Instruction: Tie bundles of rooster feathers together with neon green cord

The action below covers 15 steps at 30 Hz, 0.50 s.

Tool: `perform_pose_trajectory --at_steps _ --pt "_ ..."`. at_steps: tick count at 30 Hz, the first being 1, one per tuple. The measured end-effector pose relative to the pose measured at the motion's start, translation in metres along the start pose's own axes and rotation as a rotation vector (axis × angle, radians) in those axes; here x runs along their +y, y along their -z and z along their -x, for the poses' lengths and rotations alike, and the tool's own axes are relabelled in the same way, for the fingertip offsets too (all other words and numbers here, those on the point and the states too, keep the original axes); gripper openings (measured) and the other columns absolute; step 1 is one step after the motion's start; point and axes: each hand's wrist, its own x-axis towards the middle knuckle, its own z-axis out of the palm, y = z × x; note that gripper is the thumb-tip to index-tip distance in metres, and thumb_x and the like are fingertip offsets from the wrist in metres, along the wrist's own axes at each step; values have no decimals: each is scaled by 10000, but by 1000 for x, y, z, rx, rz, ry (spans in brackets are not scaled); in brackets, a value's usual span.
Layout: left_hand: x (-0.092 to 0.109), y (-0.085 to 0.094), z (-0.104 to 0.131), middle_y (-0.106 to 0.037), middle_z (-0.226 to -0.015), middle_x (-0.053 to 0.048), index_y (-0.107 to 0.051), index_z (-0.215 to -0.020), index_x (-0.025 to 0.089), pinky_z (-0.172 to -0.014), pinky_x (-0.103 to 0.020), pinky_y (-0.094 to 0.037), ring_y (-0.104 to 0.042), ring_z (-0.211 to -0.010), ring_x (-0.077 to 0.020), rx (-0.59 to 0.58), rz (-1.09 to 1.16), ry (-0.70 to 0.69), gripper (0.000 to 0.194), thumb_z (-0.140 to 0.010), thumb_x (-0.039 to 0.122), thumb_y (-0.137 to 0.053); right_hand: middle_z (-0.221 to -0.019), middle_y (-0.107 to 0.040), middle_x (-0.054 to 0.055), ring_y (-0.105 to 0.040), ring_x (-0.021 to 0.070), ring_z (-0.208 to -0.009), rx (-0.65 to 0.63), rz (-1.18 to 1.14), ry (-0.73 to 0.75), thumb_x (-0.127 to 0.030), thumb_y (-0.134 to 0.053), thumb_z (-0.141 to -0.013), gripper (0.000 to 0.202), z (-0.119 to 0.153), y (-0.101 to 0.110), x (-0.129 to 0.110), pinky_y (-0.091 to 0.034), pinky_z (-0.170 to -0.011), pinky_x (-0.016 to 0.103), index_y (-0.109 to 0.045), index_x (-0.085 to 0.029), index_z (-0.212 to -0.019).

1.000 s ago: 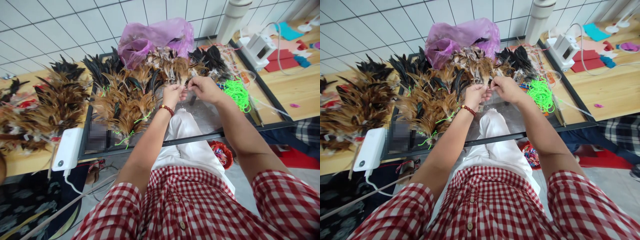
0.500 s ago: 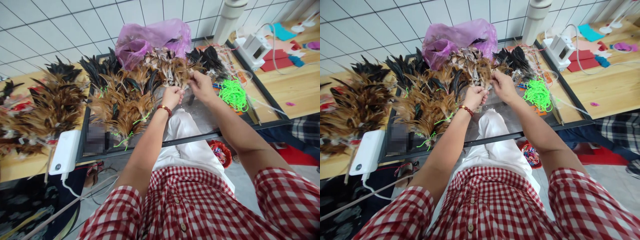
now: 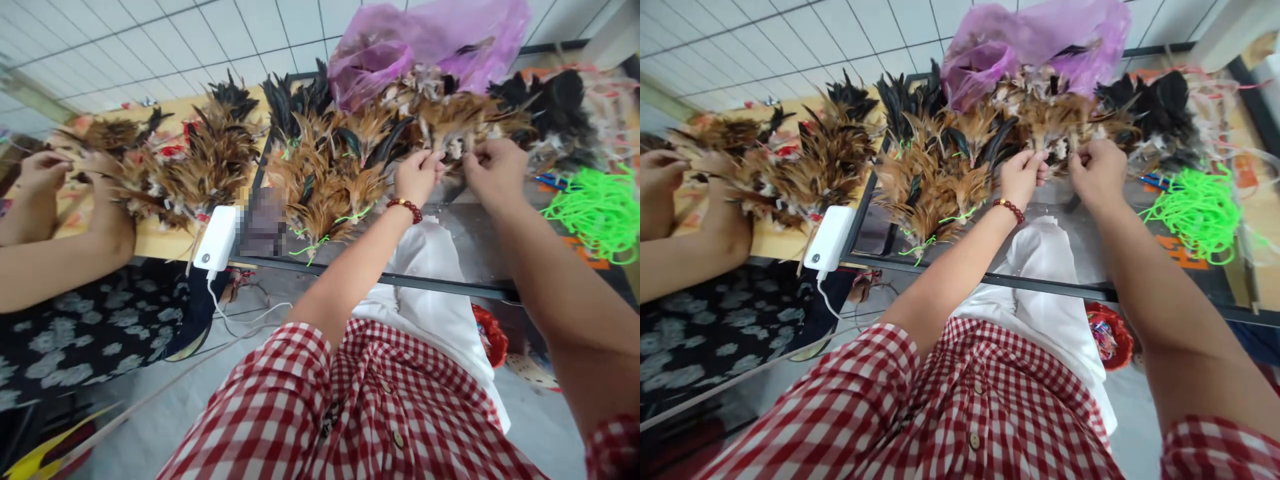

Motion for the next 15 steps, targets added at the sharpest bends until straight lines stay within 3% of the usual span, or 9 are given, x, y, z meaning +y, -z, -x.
perform_pose_trajectory --at_steps 5,11,15 --pt "-3 0 0 -671 -782 -10 -682 -914 150 -794 -248 -523 -653 -788 -93 -23 29 2 157 -1014 212 -579 -680 -629 112 -558 260 -685 69 -16 -42 -333 -715 -864 193 10 14 -7 -412 -729 458 -638 -260 -701" --pt "4 1 11 -611 -697 -5 -579 -757 259 -635 -201 -447 -491 -618 -58 -16 47 -26 297 -1025 146 -522 -871 -668 145 -597 389 -1036 24 -269 87 -513 -590 -926 248 28 39 -20 -403 -838 493 -637 -343 -753" --pt "1 1 7 -602 -674 7 -597 -764 237 -619 -208 -445 -500 -596 -54 -20 92 2 271 -1014 144 -549 -798 -630 150 -598 356 -848 71 -169 51 -527 -610 -874 269 28 34 -12 -387 -788 509 -565 -319 -708"
